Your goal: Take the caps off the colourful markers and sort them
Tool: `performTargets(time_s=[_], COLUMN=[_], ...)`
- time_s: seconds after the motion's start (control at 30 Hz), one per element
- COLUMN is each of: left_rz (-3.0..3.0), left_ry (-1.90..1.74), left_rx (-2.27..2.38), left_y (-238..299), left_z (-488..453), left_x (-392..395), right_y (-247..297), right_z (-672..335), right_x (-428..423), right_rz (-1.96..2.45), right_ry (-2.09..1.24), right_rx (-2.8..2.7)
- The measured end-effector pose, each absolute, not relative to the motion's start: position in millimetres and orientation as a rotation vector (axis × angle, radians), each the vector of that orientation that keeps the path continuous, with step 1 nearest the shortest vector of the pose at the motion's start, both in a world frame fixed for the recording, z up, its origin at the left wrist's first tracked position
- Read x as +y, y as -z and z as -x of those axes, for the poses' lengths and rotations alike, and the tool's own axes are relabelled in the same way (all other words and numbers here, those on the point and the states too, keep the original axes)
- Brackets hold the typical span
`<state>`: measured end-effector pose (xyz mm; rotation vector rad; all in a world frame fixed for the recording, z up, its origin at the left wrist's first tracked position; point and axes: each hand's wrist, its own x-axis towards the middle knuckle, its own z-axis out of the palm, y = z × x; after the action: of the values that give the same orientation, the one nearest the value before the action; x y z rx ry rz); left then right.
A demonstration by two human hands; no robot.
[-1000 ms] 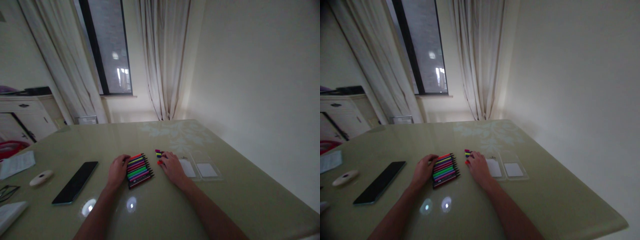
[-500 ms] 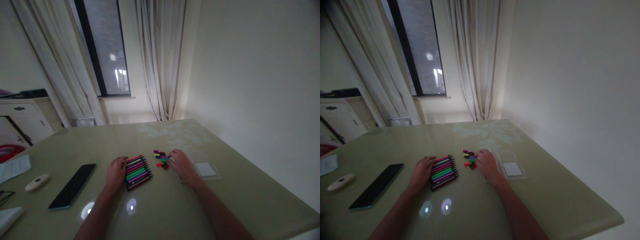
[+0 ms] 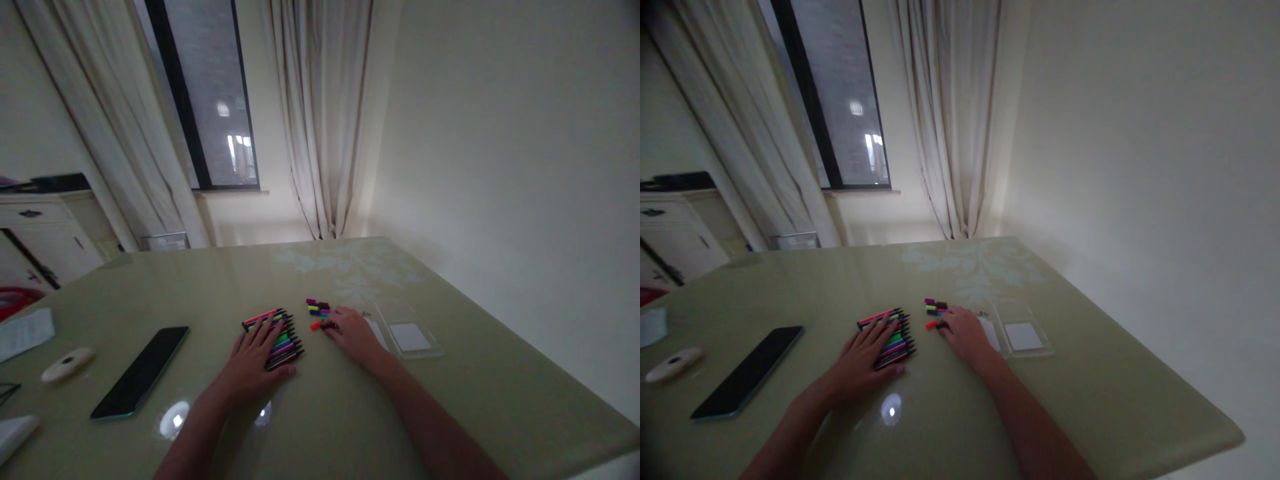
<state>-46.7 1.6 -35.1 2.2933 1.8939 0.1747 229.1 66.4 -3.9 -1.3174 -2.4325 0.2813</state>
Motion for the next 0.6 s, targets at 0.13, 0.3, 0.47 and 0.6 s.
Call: performTargets(time_s=[0.13,0.3,0.47,0.6], left_rz=[-2.332,-2.387,-2.428,-2.441], left_ry=[-0.22,-0.25,-0.388,-0.478], left_rx=[1.934,1.957,1.913,1.882], left_y=[38.8,41.2,41.8,33.8], left_z=[48.6,51.5,52.4,56.3], left_x=[9.0,16.8,20.0,14.9], right_y=[5.0,4.0,3.4,1.6], right_z=[-223.4,-221.1,-225.7,-225.7], right_x=[65.3,64.5,65.0,63.9], right_rz=[1.387,1.437,1.424,1.443], right_ry=[-0.26,-0.298,-0.322,-0.281], right_rx=[-2.39,-2.341,-2.287,-2.317])
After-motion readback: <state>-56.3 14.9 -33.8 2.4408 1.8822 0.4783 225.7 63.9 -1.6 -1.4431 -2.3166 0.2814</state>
